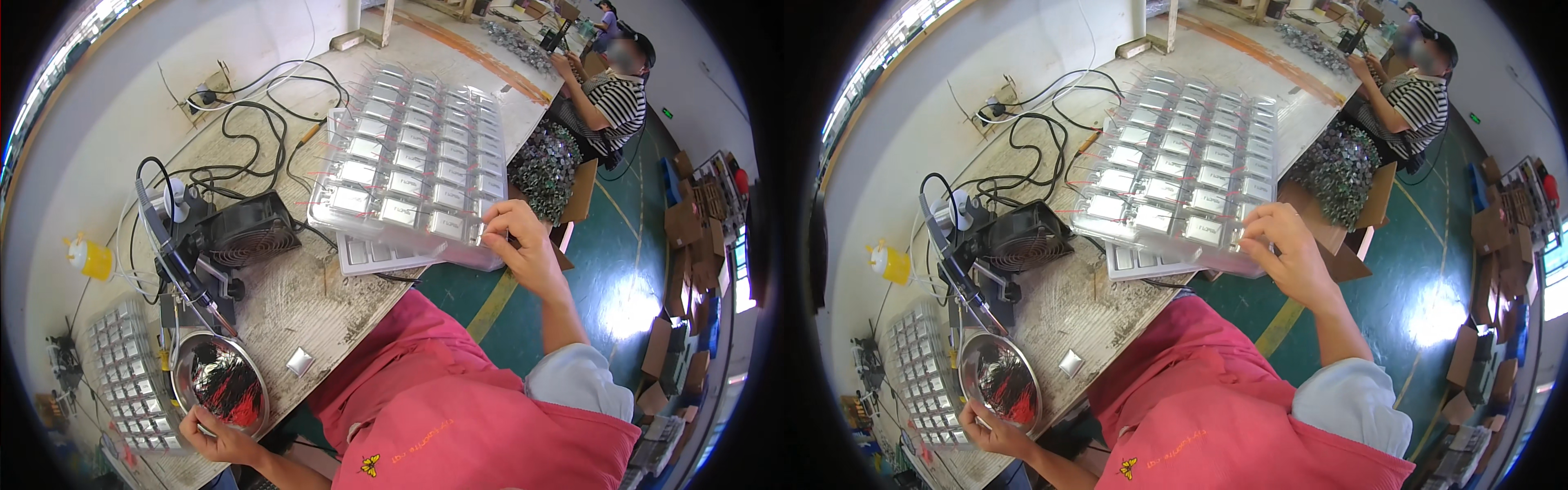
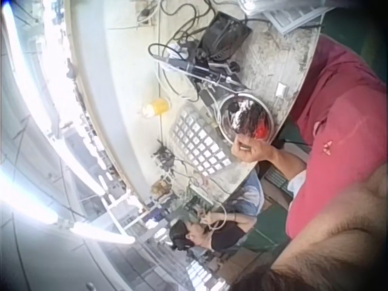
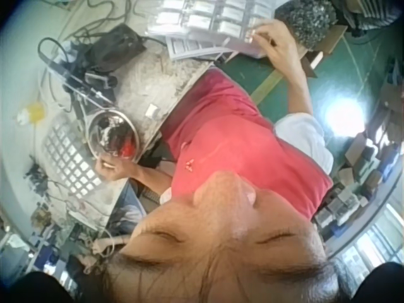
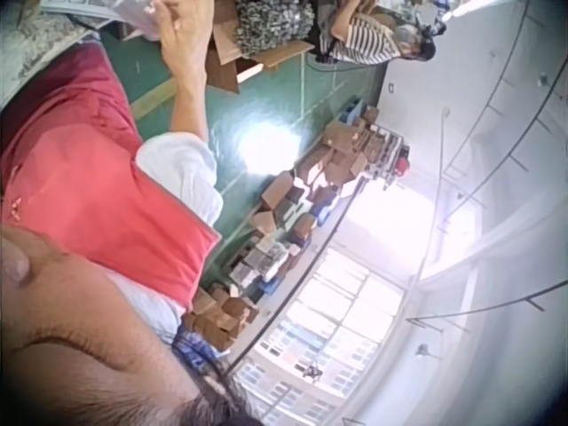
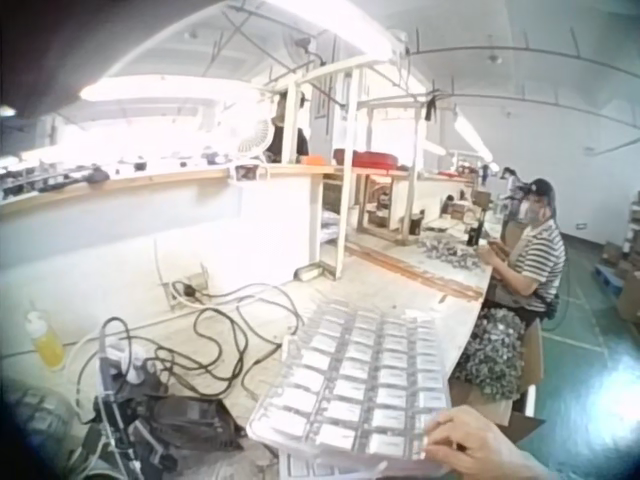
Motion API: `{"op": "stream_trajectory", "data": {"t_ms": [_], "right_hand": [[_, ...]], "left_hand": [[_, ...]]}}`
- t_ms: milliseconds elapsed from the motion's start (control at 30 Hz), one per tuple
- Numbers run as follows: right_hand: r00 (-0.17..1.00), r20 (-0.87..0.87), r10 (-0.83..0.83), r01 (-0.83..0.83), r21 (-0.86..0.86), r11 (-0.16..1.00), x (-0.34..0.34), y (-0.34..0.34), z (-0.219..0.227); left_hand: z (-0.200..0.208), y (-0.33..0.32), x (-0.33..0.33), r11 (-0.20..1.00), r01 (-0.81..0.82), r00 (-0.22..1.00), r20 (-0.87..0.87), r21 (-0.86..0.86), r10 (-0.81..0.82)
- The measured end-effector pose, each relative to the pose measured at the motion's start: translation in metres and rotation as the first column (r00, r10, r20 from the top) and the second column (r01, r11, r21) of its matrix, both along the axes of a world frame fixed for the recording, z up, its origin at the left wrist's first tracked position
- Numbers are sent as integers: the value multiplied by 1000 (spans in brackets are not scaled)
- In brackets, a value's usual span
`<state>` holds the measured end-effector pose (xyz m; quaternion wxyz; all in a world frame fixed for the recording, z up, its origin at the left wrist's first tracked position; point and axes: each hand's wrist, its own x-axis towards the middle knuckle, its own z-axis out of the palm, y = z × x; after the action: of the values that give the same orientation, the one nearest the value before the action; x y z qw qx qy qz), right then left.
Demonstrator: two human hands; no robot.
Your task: The person attaches wires from a dish onto the terminals of small battery cells by hand and arranges plastic trays of battery packs on the workbench.
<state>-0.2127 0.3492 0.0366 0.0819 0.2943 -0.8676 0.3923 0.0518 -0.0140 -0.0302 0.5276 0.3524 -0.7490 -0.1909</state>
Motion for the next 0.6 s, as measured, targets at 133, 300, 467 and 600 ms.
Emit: {"op": "stream_trajectory", "data": {"t_ms": [133,300,467,600], "right_hand": [[999,9,47,-46,-35,998,-1,11,-6],[995,-97,-28,29,17,999,3,4,-3],[983,-181,-29,65,197,978,3,1,3],[990,-139,-22,50,205,978,0,-4,5]], "left_hand": [[0,0,-1,1000,-1,1000,17,-7,1],[1,5,-4,1000,9,1000,-5,16,-9],[-2,6,-4,1000,4,1000,13,7,-4],[-4,3,-2,1000,-23,1000,-4,-4,23]]}}
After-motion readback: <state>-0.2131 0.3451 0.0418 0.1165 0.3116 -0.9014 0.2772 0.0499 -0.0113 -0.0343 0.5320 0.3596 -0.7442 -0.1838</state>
